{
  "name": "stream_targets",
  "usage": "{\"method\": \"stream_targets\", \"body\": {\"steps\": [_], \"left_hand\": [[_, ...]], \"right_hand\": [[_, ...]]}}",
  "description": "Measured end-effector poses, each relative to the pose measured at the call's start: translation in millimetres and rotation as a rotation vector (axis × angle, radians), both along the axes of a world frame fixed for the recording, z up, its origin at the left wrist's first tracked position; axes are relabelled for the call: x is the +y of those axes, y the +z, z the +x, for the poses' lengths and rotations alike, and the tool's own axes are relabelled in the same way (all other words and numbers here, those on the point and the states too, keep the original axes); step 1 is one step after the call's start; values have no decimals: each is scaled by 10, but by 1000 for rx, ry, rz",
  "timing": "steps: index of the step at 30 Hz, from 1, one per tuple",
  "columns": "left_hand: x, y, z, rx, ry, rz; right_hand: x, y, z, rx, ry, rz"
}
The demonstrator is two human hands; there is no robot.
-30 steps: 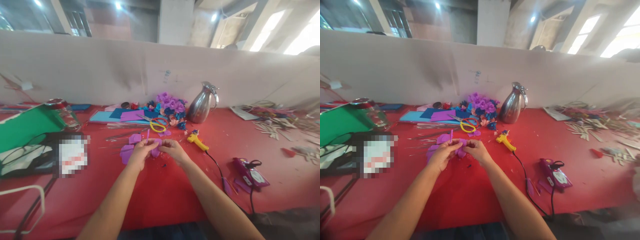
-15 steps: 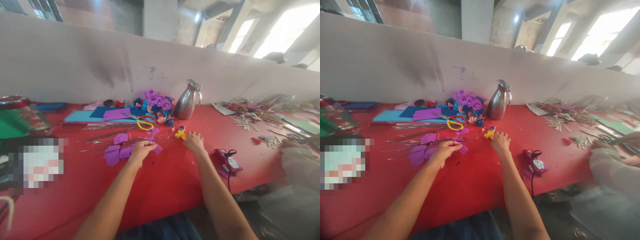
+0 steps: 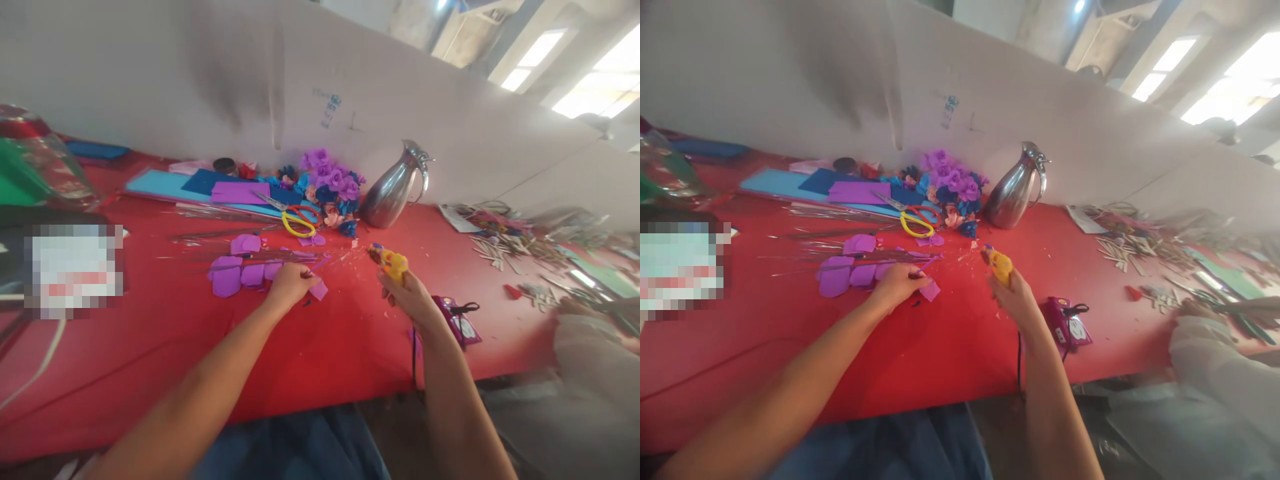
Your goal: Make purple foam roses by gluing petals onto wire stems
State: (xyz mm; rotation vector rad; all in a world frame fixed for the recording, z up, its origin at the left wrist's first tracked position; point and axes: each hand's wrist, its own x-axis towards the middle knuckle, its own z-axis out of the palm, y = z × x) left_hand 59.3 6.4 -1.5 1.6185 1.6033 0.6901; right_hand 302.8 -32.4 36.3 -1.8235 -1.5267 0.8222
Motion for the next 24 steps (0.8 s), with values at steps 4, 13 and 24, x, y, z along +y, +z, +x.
{"method": "stream_targets", "body": {"steps": [4, 13, 24], "left_hand": [[-4, 39, -3, 106, -52, 35], [-6, 58, -27, 103, -98, -14], [5, 87, -5, 199, -130, 34]], "right_hand": [[-382, 1, -46, 241, 166, -107], [-514, 36, -291, 106, 303, -185], [-427, -82, -315, -32, 368, -224]]}}
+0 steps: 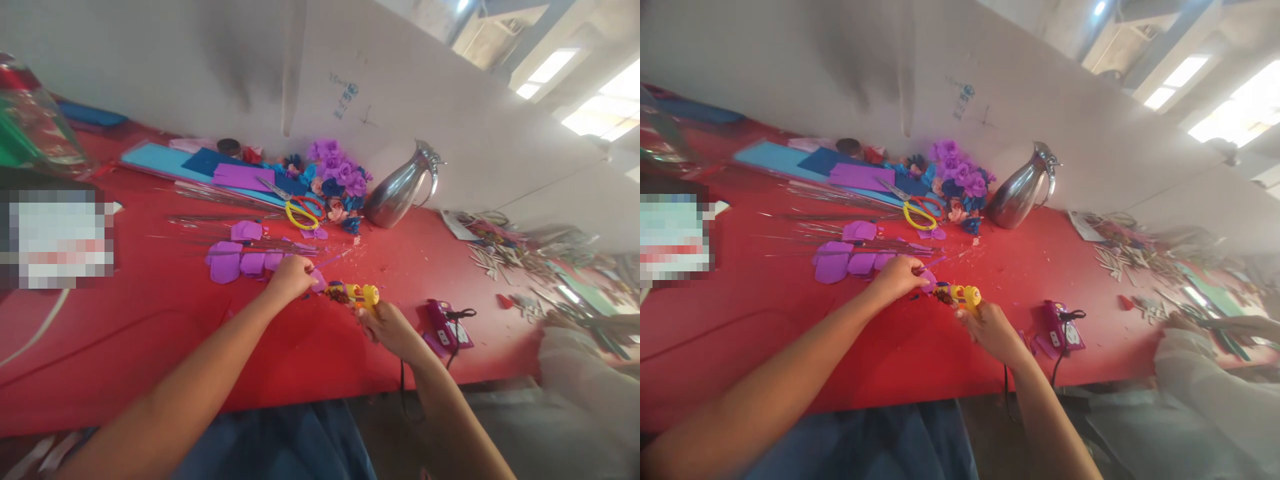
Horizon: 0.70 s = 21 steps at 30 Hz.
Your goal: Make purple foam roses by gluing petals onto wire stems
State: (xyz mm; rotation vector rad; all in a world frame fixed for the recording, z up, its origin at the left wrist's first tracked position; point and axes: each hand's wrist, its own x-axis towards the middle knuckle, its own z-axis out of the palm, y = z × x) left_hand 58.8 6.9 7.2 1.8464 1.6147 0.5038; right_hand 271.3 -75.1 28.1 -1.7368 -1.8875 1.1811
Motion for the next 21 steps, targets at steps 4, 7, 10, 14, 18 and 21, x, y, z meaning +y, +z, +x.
{"method": "stream_targets", "body": {"steps": [4, 7, 10, 14, 18, 21], "left_hand": [[-10, 11, -6, -7, -8, -12], [-10, 4, -8, -27, -2, -21], [-11, -3, -7, -53, 9, -21], [-15, -2, -4, -76, 19, -21], [-24, -3, -1, -94, 37, -13], [-27, -12, -2, -87, 25, -3]], "right_hand": [[22, 3, 3, 2, 3, -23], [29, 12, -4, -4, 3, -10], [38, 45, -28, 16, -20, -6], [62, 81, -56, 26, -45, -15], [87, 55, -41, -5, -53, -13], [101, 24, -14, -59, -51, 4]]}}
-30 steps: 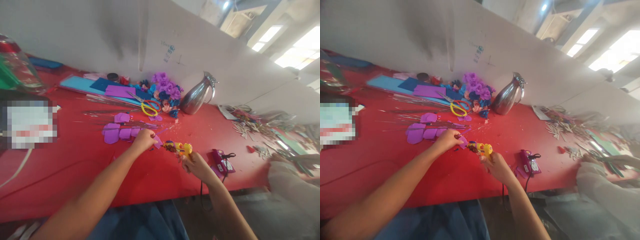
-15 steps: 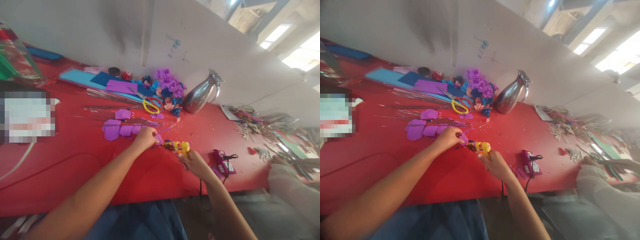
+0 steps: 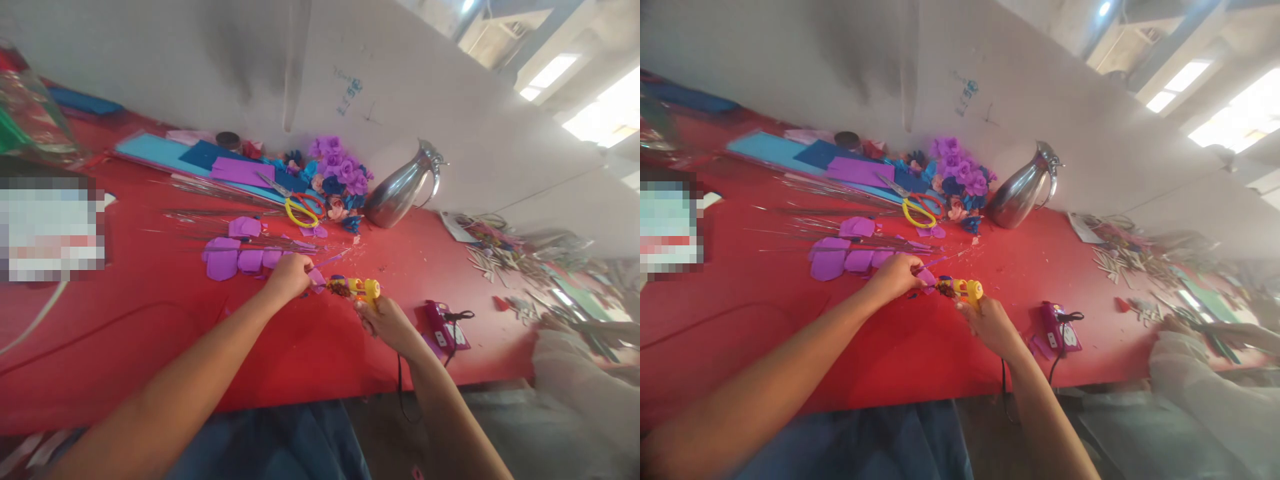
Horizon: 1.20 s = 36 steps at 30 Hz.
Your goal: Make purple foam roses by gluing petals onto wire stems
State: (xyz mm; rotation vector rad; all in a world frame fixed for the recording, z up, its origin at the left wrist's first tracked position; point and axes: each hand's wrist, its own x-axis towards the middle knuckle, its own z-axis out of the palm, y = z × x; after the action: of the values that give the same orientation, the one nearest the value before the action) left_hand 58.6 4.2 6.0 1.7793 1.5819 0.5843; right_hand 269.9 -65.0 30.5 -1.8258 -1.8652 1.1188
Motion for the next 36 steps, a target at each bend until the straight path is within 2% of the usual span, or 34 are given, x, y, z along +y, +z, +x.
{"method": "stream_targets", "body": {"steps": [11, 14, 16, 19, 23, 26, 28, 30, 31, 33, 36], "left_hand": [[-5, 12, -2, 24, -2, 2], [-1, 24, -4, 10, -5, -13], [13, 9, -9, -6, 1, -24], [56, -56, -28, -105, 15, -51], [132, -132, -80, -328, 55, -99], [169, -129, -134, -370, 88, -83], [178, -113, -166, -398, 85, -53], [175, -94, -190, -445, 68, -45], [170, -83, -199, -472, 64, -49], [153, -47, -215, -531, 64, -55], [120, 43, -232, -616, 104, 1]], "right_hand": [[16, 26, 2, -40, -54, 12], [70, 27, 15, -114, -67, 111], [183, 0, 60, -216, -82, 241], [453, -62, 167, -488, -93, 398], [776, -60, 206, -694, -81, 409], [848, 38, 2, -602, -17, 564], [838, 115, -227, -379, 155, 612], [824, 175, -461, -147, 353, 496], [826, 193, -558, -86, 376, 427], [853, 201, -691, -59, 332, 338], [942, 161, -742, -42, 155, 357]]}}
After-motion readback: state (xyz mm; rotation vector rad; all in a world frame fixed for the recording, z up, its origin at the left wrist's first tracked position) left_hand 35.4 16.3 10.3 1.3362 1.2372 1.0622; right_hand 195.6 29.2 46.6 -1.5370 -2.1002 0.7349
